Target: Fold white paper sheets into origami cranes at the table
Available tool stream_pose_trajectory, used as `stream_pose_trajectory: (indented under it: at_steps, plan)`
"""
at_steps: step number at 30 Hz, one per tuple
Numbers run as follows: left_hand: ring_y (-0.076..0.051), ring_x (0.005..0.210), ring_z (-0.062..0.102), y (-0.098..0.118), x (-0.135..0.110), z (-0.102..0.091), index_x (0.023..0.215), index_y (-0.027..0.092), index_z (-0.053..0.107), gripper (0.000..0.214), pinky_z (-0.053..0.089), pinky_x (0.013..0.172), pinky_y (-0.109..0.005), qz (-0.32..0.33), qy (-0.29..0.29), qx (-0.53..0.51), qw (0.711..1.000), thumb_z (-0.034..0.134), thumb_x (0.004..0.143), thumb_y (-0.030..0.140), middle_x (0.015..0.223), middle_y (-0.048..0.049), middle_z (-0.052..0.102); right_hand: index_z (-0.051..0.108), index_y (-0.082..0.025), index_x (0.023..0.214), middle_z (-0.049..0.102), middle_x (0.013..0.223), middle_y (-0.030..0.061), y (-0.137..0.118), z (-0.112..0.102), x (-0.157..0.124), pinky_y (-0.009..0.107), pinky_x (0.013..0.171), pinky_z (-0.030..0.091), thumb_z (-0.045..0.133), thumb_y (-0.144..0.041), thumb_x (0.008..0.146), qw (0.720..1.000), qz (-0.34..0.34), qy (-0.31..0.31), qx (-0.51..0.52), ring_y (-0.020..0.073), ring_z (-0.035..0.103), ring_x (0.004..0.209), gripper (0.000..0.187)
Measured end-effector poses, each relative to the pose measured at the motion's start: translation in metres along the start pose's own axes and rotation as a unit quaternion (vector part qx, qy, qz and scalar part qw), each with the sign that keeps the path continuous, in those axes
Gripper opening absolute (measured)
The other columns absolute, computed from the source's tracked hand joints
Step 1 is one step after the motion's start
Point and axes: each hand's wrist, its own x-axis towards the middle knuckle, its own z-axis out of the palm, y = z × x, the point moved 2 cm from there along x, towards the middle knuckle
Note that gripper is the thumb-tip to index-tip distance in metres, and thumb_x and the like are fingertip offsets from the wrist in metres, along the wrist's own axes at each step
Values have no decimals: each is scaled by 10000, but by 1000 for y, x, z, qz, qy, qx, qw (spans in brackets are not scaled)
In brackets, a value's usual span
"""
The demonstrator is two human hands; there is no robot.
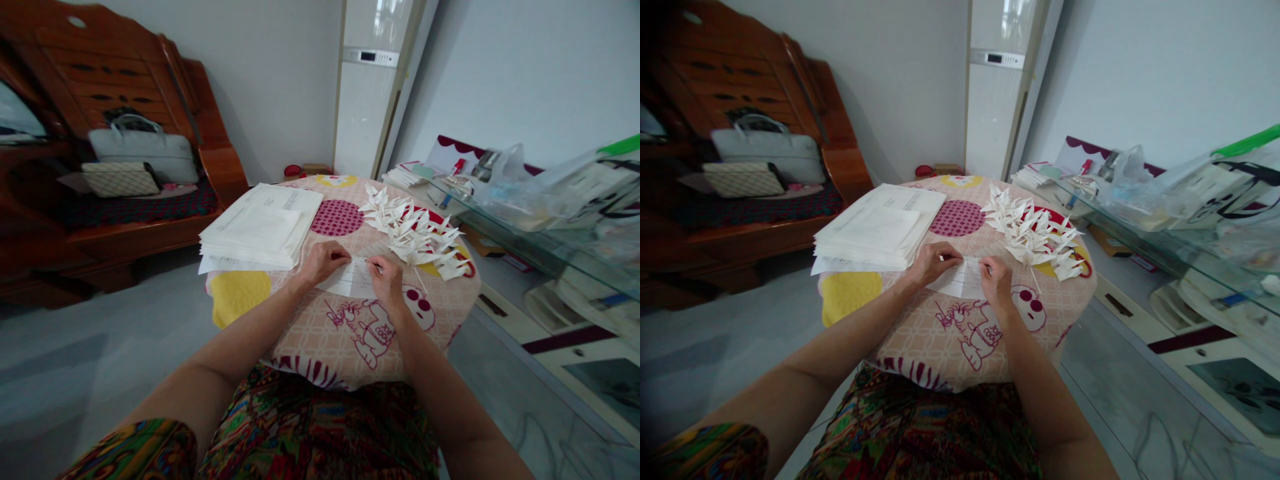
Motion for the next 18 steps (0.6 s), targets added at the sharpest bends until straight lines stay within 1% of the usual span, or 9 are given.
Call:
stream_pose_trajectory:
  at_steps: [5, 9, 13, 18]
  plan:
    - [-119, 664, 623, 1, 0, -1, 788, 175, 777, 51, 462, 659, -226, -7, 6, -15, 1000, 728, 789, 188, 772, -23, 740, 643, -201, 726, 671, 724, 56, -5, 3, 0, 331, 700, 455, 526, -237, 834, 999, -32, 3, -39, 209, 591, 730, 163]
    - [-125, 664, 633, 2, 1, -1, 774, 175, 780, 54, 467, 649, -224, -18, 7, -36, 999, 732, 779, 198, 764, -26, 747, 623, -204, 726, 648, 710, 56, -9, 5, -1, 338, 710, 443, 508, -233, 856, 997, -40, 1, -62, 210, 568, 720, 175]
    - [-124, 661, 638, 0, 4, 0, 771, 171, 785, 55, 470, 643, -219, -33, 9, -60, 998, 741, 768, 205, 760, -26, 752, 628, -202, 740, 660, 720, 59, -9, 5, 0, 343, 711, 449, 509, -244, 859, 999, -23, -9, -43, 214, 581, 719, 173]
    - [-122, 623, 629, -5, 7, 2, 756, 159, 781, 65, 447, 585, -212, -41, -14, -96, 994, 747, 756, 215, 714, -23, 741, 644, -205, 729, 685, 712, 54, -8, 4, 1, 330, 684, 456, 532, -276, 853, 1000, 1, -26, 4, 206, 606, 691, 182]
